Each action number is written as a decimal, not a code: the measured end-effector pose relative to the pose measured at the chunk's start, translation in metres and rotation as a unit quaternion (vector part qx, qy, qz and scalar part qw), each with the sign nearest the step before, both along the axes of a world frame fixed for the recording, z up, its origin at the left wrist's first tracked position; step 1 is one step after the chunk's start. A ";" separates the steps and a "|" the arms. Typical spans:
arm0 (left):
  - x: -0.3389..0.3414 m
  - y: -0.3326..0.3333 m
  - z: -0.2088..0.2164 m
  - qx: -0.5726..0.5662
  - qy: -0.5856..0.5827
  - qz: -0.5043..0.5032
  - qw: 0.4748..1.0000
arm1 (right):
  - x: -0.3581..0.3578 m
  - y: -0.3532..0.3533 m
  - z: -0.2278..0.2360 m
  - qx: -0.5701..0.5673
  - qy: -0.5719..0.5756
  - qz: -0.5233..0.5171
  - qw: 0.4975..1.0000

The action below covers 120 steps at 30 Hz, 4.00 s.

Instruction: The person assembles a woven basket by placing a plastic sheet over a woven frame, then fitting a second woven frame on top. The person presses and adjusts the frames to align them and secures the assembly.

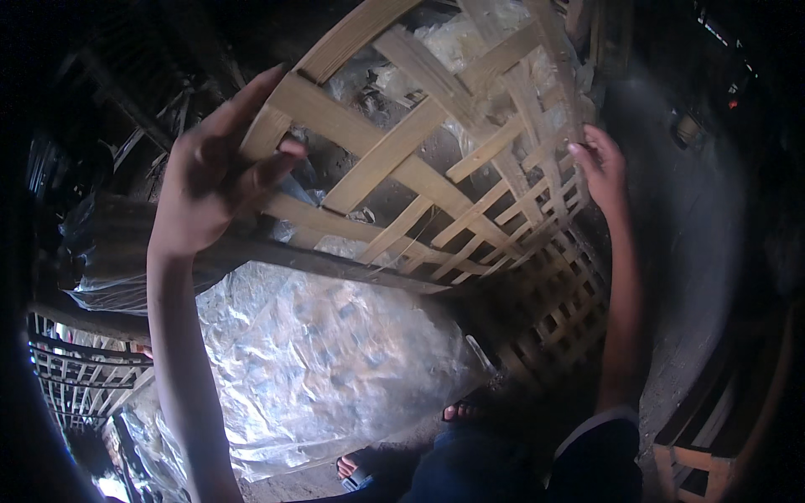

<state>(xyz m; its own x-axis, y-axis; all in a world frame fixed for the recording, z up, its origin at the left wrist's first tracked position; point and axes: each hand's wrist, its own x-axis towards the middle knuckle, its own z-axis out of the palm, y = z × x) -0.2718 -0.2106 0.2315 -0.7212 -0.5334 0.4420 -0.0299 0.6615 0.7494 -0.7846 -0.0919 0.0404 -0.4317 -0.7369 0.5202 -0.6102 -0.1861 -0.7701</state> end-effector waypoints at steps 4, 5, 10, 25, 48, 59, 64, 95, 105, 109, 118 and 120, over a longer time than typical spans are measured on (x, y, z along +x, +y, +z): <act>-0.012 -0.020 0.009 -0.065 -0.007 0.014 0.998 | -0.011 0.023 0.041 -0.083 0.052 -0.123 0.988; -0.013 -0.021 0.016 -0.086 -0.022 0.044 0.995 | -0.013 0.030 0.061 -0.100 0.107 -0.144 0.979; 0.028 -0.063 0.031 -0.173 -0.036 0.142 0.974 | 0.055 0.052 0.149 -0.157 0.214 -0.213 0.940; 0.350 0.059 -0.097 -0.166 -0.063 0.534 0.826 | 0.398 0.086 0.126 -0.267 0.460 0.280 0.800; 0.437 0.100 -0.244 -0.216 -0.368 0.381 0.820 | 0.468 0.138 -0.032 0.075 0.358 0.479 0.798; 0.436 0.153 -0.236 -0.154 -0.407 0.390 0.811 | 0.475 0.131 -0.048 0.115 0.274 0.520 0.801; 0.424 0.192 -0.236 -0.132 -0.409 0.383 0.818 | 0.463 0.120 -0.033 0.200 0.234 0.565 0.766; 0.312 0.004 -0.247 -0.284 -0.370 0.320 0.824 | 0.334 -0.068 -0.037 0.347 0.263 0.236 0.869; 0.268 0.048 -0.213 -0.206 -0.576 0.368 0.700 | 0.306 -0.078 -0.062 0.365 0.170 0.281 0.871; 0.270 0.044 -0.211 -0.186 -0.528 0.371 0.741 | 0.308 -0.077 -0.060 0.332 0.216 0.276 0.876; 0.322 0.008 -0.243 -0.224 -0.285 0.352 0.863 | 0.251 -0.159 -0.027 0.294 0.058 0.197 0.934; 0.319 0.007 -0.247 -0.264 -0.300 0.362 0.842 | 0.240 -0.178 -0.025 0.246 0.005 0.126 0.961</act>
